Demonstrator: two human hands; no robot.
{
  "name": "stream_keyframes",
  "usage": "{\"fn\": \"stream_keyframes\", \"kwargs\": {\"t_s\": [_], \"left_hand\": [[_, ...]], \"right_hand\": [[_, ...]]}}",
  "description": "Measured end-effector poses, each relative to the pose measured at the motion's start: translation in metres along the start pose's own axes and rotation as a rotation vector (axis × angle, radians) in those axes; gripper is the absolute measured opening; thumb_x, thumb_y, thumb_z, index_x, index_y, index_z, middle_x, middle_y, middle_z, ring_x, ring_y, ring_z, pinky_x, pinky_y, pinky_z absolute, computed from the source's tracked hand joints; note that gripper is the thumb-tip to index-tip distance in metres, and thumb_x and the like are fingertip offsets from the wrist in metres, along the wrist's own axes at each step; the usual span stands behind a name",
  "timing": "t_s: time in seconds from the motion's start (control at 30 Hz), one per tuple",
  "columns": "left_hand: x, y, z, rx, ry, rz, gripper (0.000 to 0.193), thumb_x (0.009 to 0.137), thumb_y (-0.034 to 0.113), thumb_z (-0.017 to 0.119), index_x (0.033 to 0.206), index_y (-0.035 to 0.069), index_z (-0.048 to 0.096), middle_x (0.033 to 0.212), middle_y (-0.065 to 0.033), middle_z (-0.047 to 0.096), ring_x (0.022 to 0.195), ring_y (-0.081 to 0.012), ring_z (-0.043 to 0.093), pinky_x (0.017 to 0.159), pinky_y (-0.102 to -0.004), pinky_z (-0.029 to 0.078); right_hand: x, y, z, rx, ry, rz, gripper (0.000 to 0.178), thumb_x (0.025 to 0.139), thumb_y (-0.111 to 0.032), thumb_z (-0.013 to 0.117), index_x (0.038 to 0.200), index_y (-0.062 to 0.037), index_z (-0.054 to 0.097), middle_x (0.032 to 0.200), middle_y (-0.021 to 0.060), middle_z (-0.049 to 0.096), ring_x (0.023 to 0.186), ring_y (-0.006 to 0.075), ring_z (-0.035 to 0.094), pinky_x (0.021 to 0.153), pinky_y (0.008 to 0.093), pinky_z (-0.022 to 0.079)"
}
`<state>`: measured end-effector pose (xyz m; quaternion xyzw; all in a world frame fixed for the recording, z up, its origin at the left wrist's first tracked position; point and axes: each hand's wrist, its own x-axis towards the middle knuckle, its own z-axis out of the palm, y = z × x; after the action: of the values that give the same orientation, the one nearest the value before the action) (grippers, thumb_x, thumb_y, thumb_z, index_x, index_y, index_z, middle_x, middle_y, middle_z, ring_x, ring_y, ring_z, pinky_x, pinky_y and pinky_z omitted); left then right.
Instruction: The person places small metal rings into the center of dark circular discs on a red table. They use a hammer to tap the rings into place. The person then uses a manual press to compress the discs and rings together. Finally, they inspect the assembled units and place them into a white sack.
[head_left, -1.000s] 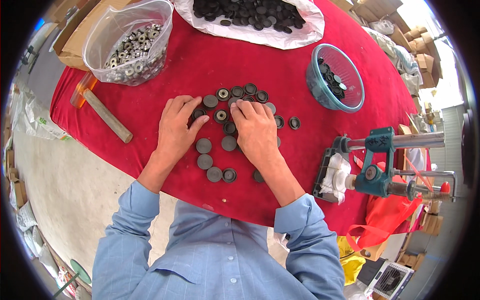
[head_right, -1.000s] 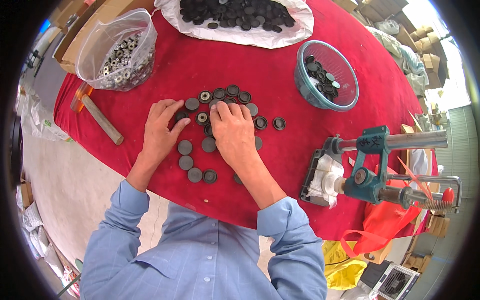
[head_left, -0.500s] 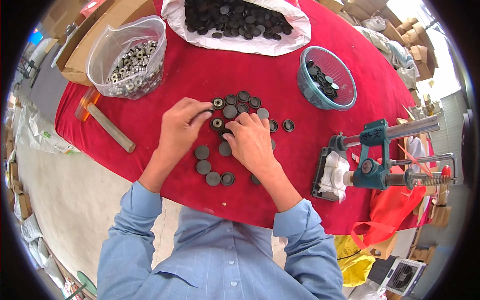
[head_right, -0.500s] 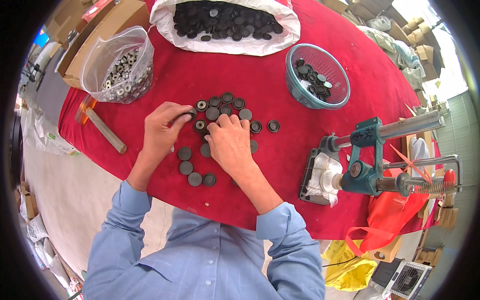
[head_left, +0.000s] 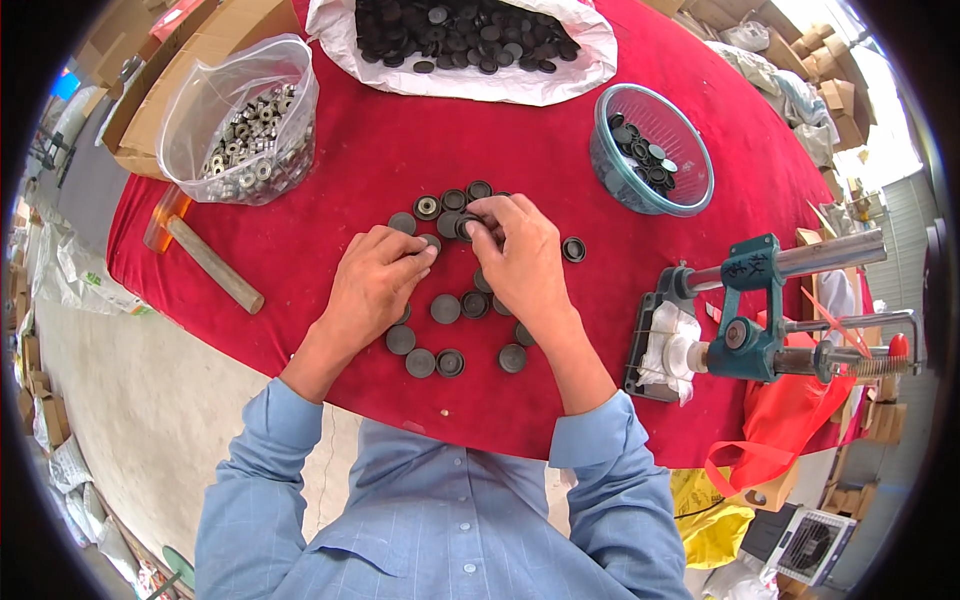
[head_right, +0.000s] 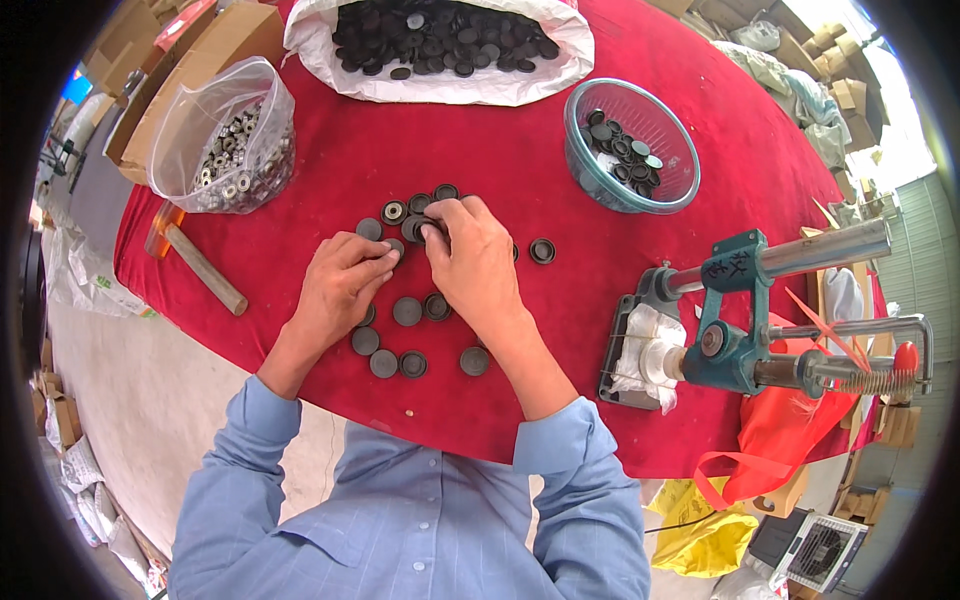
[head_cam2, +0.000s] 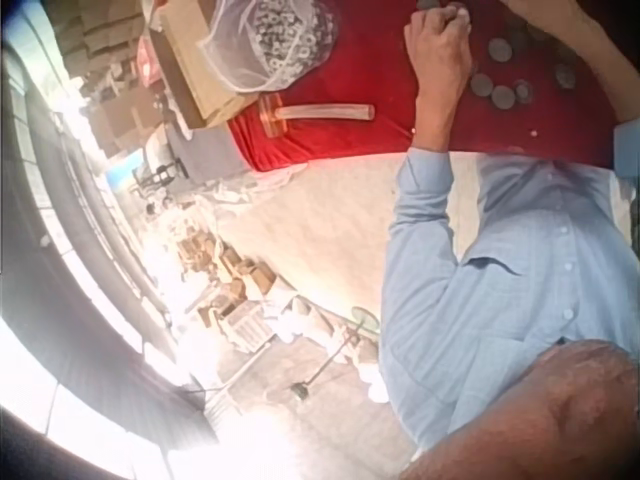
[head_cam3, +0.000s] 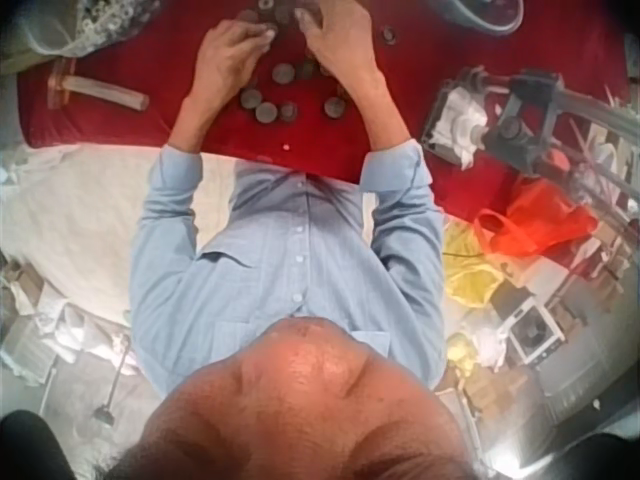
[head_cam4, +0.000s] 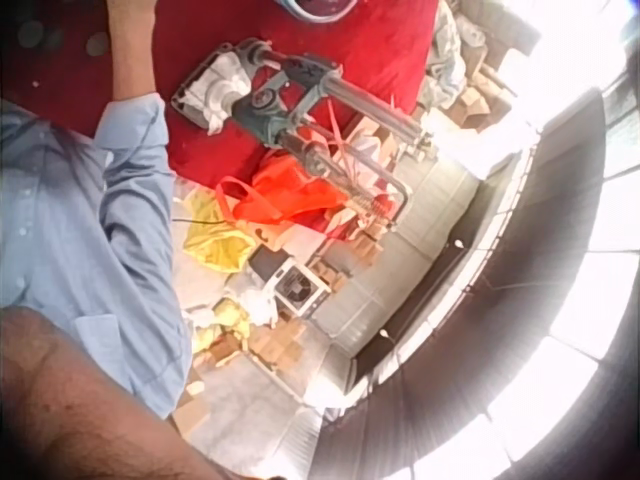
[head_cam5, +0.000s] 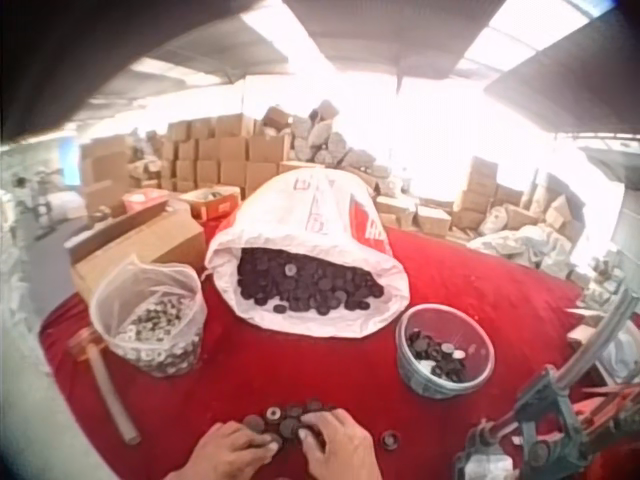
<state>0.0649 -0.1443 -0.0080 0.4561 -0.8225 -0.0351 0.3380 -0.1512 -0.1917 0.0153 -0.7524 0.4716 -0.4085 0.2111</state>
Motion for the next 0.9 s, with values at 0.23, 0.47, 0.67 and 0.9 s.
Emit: {"fn": "stream_keyframes", "kwargs": {"t_s": [0.23, 0.47, 0.67, 0.9], "left_hand": [[-0.01, 0.012, -0.003, 0.019, -0.022, -0.06, 0.03, 0.089, 0.007, 0.078, 0.118, 0.006, 0.08, 0.118, -0.0042, 0.074, 0.103, -0.026, 0.065, 0.087, -0.0418, 0.049], [-0.015, 0.013, -0.002, -0.022, -0.018, -0.114, 0.031, 0.089, 0.008, 0.077, 0.12, 0.005, 0.079, 0.121, -0.0042, 0.073, 0.104, -0.0257, 0.064, 0.087, -0.0413, 0.048], [-0.018, 0.012, 0.0, -0.062, -0.011, -0.142, 0.03, 0.088, 0.007, 0.077, 0.118, 0.004, 0.079, 0.12, -0.0047, 0.073, 0.106, -0.0261, 0.064, 0.087, -0.0416, 0.048], [-0.022, 0.014, 0.003, -0.064, -0.002, -0.149, 0.031, 0.087, 0.005, 0.077, 0.118, 0.005, 0.078, 0.122, -0.0063, 0.073, 0.109, -0.0277, 0.066, 0.089, -0.0421, 0.049]], "right_hand": [[0.03, -0.004, 0.026, -0.133, 0.06, -0.171, 0.016, 0.089, -0.005, 0.078, 0.104, -0.0049, 0.075, 0.097, 0.0091, 0.072, 0.08, 0.0295, 0.072, 0.072, 0.04, 0.06], [0.033, 0.01, 0.053, -0.374, -0.052, -0.374, 0.021, 0.08, -0.008, 0.077, 0.1, -0.0086, 0.071, 0.098, 0.0057, 0.07, 0.094, 0.0278, 0.069, 0.083, 0.043, 0.056], [0.017, 0.005, 0.049, -0.401, -0.105, -0.425, 0.027, 0.08, -0.007, 0.074, 0.106, -0.0037, 0.073, 0.111, 0.009, 0.071, 0.106, 0.0284, 0.067, 0.096, 0.0438, 0.053], [-0.005, 0.003, 0.051, -0.462, -0.067, -0.438, 0.034, 0.081, -0.008, 0.073, 0.114, 0.0011, 0.075, 0.126, 0.0135, 0.073, 0.117, 0.0289, 0.067, 0.105, 0.0443, 0.048]]}}
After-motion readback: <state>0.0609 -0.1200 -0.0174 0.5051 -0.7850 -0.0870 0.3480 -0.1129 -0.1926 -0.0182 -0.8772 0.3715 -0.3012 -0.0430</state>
